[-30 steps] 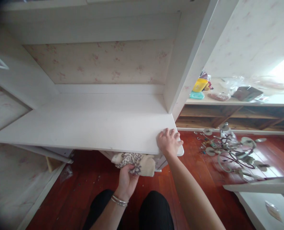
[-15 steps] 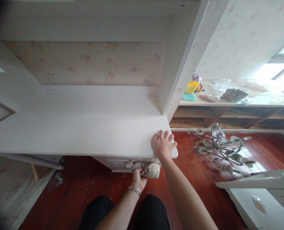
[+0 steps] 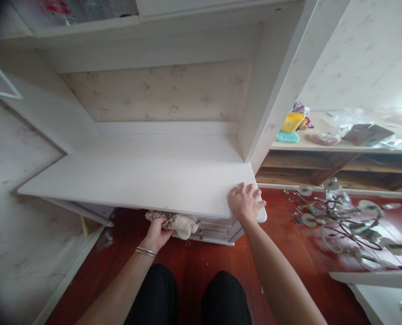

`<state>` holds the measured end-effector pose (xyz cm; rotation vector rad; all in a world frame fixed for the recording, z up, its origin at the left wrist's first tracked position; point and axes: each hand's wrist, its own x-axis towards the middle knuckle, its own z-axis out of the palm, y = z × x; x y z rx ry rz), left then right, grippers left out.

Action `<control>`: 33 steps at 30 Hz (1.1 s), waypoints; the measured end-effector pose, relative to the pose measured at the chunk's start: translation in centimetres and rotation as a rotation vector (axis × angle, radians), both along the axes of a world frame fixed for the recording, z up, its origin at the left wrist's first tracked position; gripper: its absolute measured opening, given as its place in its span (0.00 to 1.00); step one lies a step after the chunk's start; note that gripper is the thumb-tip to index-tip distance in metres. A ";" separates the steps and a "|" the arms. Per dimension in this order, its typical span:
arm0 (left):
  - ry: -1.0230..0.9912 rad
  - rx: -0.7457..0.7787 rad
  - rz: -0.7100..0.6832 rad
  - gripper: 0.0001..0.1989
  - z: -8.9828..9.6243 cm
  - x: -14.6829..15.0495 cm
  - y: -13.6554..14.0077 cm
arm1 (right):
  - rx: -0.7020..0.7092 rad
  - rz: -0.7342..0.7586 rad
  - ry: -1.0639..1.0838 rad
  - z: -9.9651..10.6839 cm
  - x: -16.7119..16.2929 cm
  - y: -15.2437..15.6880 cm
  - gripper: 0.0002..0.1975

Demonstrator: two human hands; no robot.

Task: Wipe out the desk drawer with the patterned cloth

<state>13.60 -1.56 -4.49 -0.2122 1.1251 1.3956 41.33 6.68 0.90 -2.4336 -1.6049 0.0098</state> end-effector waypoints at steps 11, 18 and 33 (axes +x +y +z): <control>0.322 0.151 0.158 0.16 10.2 -6.7 -5.0 | 0.035 0.012 -0.003 0.2 0.1 -0.3 0.26; 1.512 0.235 0.368 0.23 13.1 -7.3 -0.6 | 0.029 0.014 -0.005 0.3 0.1 -0.4 0.27; 2.441 0.347 -0.677 0.31 6.1 -2.8 6.5 | 0.026 0.007 -0.004 0.0 0.1 -0.1 0.28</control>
